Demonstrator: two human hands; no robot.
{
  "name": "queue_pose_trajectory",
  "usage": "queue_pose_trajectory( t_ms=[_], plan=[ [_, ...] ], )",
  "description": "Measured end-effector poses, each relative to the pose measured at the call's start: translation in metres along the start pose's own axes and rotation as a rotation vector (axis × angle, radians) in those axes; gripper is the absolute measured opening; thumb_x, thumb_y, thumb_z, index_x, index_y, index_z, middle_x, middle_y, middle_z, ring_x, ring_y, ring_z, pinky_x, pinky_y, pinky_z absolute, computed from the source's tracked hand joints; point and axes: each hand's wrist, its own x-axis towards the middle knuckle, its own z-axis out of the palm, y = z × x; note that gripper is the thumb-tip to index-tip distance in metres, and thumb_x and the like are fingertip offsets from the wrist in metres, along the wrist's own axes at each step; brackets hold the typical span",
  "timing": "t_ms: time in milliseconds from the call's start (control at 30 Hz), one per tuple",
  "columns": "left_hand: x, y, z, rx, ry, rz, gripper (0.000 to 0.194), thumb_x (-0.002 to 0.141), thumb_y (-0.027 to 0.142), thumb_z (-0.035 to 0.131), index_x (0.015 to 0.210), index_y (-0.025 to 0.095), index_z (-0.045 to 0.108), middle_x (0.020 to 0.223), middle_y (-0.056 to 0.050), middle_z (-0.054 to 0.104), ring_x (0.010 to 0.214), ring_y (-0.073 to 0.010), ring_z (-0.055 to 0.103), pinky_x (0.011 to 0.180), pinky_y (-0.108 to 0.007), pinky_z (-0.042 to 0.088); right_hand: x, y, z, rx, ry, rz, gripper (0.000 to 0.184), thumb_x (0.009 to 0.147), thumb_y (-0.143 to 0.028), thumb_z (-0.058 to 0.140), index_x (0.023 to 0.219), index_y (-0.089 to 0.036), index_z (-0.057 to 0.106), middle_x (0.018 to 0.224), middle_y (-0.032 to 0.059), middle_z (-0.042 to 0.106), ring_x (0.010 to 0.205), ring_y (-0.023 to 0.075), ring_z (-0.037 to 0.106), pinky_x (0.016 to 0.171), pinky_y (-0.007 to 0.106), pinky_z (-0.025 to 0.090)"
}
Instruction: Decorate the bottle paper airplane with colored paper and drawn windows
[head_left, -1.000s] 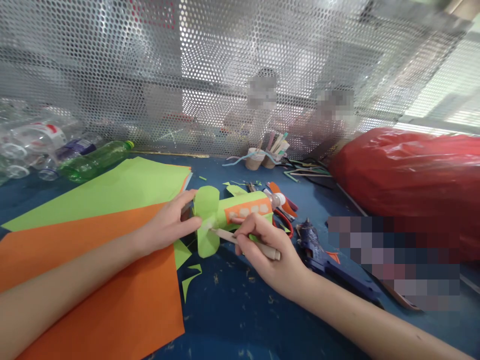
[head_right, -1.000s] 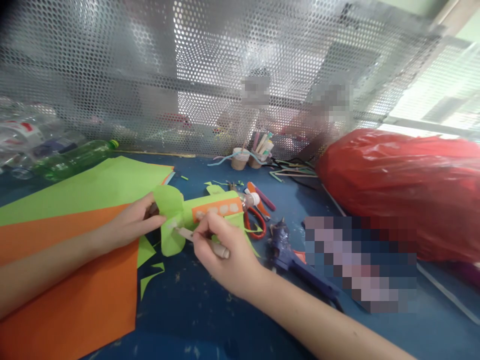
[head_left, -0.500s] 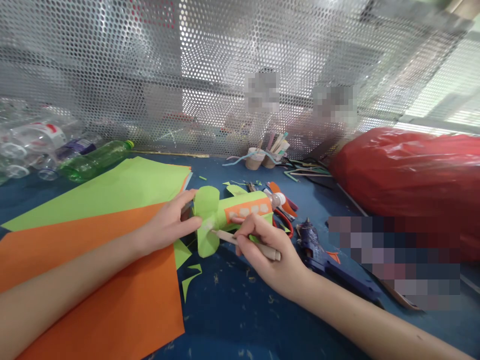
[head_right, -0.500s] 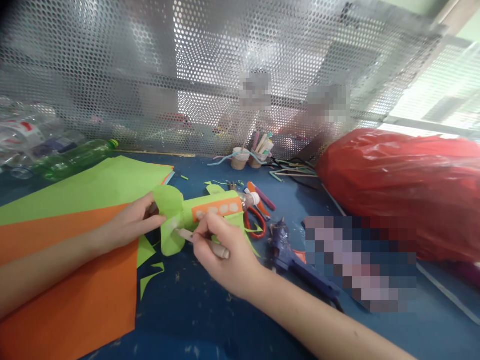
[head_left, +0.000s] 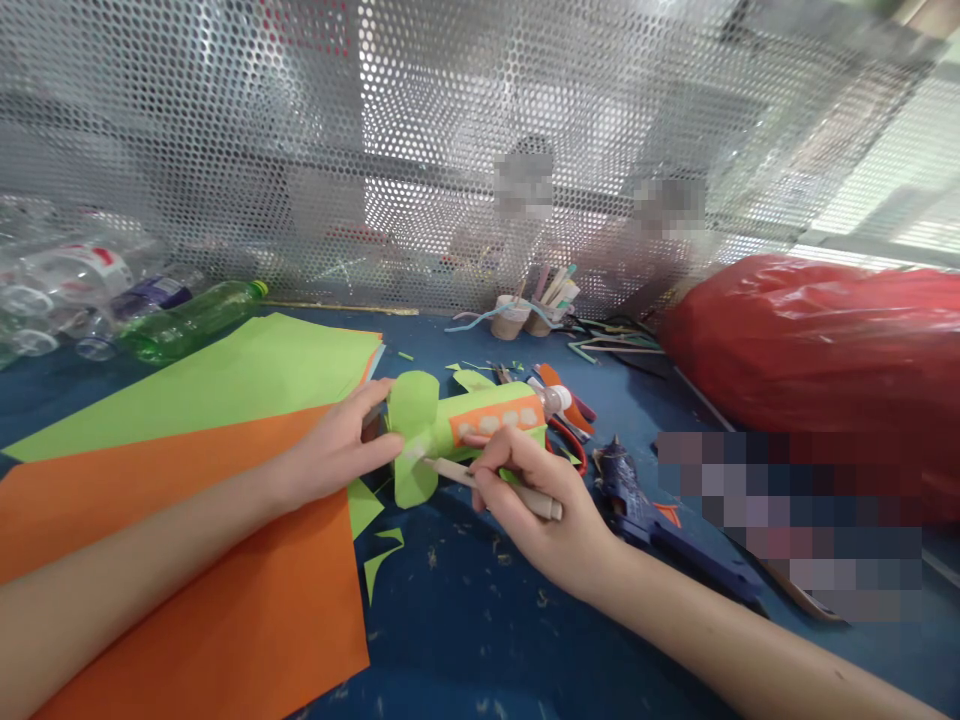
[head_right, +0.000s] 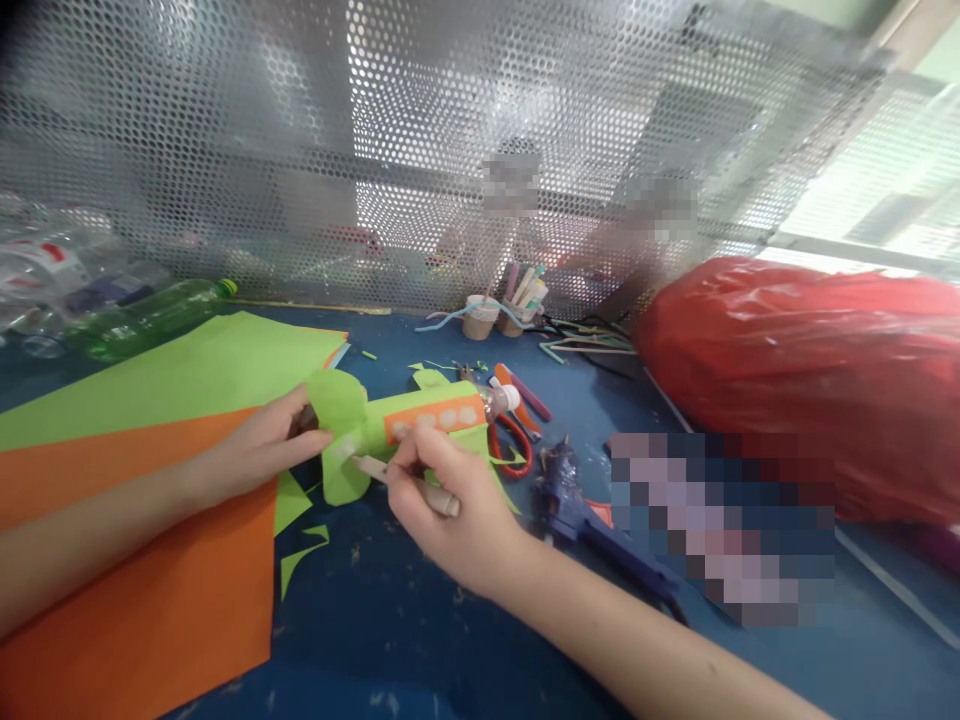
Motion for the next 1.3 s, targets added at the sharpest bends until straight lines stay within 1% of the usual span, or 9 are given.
queue_pose_trajectory(
  t_ms=[100, 167, 267, 467, 633, 767, 967, 1200, 1300],
  plan=[
    [0.0, 0.0, 0.0, 0.002, 0.004, -0.005, 0.033, 0.081, 0.035, 0.056, 0.111, 0.021, 0.054, 0.109, -0.008, 0.067, 0.103, -0.0293, 0.064, 0.088, -0.043, 0.052, 0.0, 0.0, 0.0, -0.004, 0.0, 0.003, 0.016, 0.088, -0.013, 0.049, 0.075, -0.022, 0.048, 0.066, -0.0027, 0.057, 0.058, 0.0103, 0.05, 0.063, 0.028, 0.046],
    [0.001, -0.002, 0.0, -0.011, 0.009, -0.001, 0.036, 0.081, 0.036, 0.057, 0.114, 0.02, 0.053, 0.114, -0.009, 0.066, 0.107, -0.0296, 0.063, 0.091, -0.044, 0.051, 0.0, 0.0, 0.0, -0.008, -0.001, 0.002, 0.015, 0.089, -0.014, 0.049, 0.076, -0.022, 0.049, 0.067, -0.0022, 0.058, 0.059, 0.0106, 0.05, 0.062, 0.027, 0.045],
    [0.001, -0.005, 0.001, -0.028, 0.011, 0.011, 0.038, 0.082, 0.035, 0.057, 0.117, 0.021, 0.053, 0.121, -0.009, 0.065, 0.113, -0.0296, 0.061, 0.094, -0.043, 0.05, -0.002, 0.002, 0.001, -0.015, -0.02, 0.012, 0.014, 0.09, -0.015, 0.05, 0.078, -0.022, 0.05, 0.069, -0.0015, 0.059, 0.064, 0.0119, 0.054, 0.065, 0.028, 0.046],
    [0.0, -0.003, 0.001, -0.033, 0.007, 0.017, 0.036, 0.081, 0.034, 0.057, 0.115, 0.021, 0.054, 0.119, -0.009, 0.065, 0.111, -0.0287, 0.062, 0.094, -0.043, 0.05, -0.003, 0.004, 0.001, -0.019, -0.034, 0.015, 0.013, 0.092, -0.017, 0.049, 0.08, -0.022, 0.049, 0.07, -0.0018, 0.059, 0.064, 0.0117, 0.053, 0.07, 0.03, 0.049],
    [0.001, 0.001, 0.0, -0.019, 0.009, 0.01, 0.033, 0.081, 0.034, 0.056, 0.111, 0.021, 0.054, 0.111, -0.008, 0.067, 0.107, -0.0287, 0.063, 0.089, -0.042, 0.052, -0.002, 0.003, 0.001, -0.041, -0.039, -0.002, 0.015, 0.091, -0.015, 0.05, 0.078, -0.022, 0.05, 0.068, -0.0026, 0.058, 0.063, 0.0112, 0.052, 0.076, 0.032, 0.051],
    [0.001, 0.002, 0.001, -0.028, 0.011, 0.007, 0.035, 0.081, 0.035, 0.056, 0.112, 0.021, 0.054, 0.114, -0.008, 0.067, 0.107, -0.0288, 0.063, 0.089, -0.042, 0.052, -0.001, 0.002, 0.001, -0.028, -0.033, -0.003, 0.014, 0.091, -0.015, 0.049, 0.078, -0.022, 0.051, 0.069, -0.0019, 0.058, 0.065, 0.0118, 0.053, 0.076, 0.032, 0.052],
    [0.0, 0.002, 0.001, -0.015, 0.017, 0.009, 0.033, 0.079, 0.034, 0.056, 0.109, 0.021, 0.055, 0.108, -0.007, 0.068, 0.105, -0.0287, 0.064, 0.084, -0.04, 0.054, 0.0, 0.001, 0.001, -0.032, -0.032, -0.002, 0.014, 0.091, -0.016, 0.049, 0.079, -0.022, 0.05, 0.069, -0.002, 0.058, 0.063, 0.0111, 0.052, 0.075, 0.031, 0.052],
    [0.001, 0.004, 0.001, -0.028, 0.012, -0.013, 0.034, 0.079, 0.034, 0.056, 0.111, 0.02, 0.053, 0.109, -0.008, 0.067, 0.107, -0.0298, 0.063, 0.085, -0.041, 0.053, -0.001, 0.0, 0.0, -0.045, -0.044, -0.016, 0.014, 0.091, -0.016, 0.05, 0.079, -0.022, 0.05, 0.07, -0.0021, 0.059, 0.066, 0.0114, 0.053, 0.076, 0.031, 0.051],
    [0.0, 0.005, 0.001, -0.033, 0.009, -0.03, 0.035, 0.079, 0.034, 0.056, 0.111, 0.02, 0.052, 0.109, -0.008, 0.067, 0.107, -0.0302, 0.063, 0.087, -0.043, 0.053, -0.001, 0.0, 0.001, -0.044, -0.045, -0.011, 0.014, 0.091, -0.016, 0.05, 0.078, -0.022, 0.05, 0.068, -0.003, 0.058, 0.063, 0.0108, 0.052, 0.077, 0.031, 0.051]
  ],
)
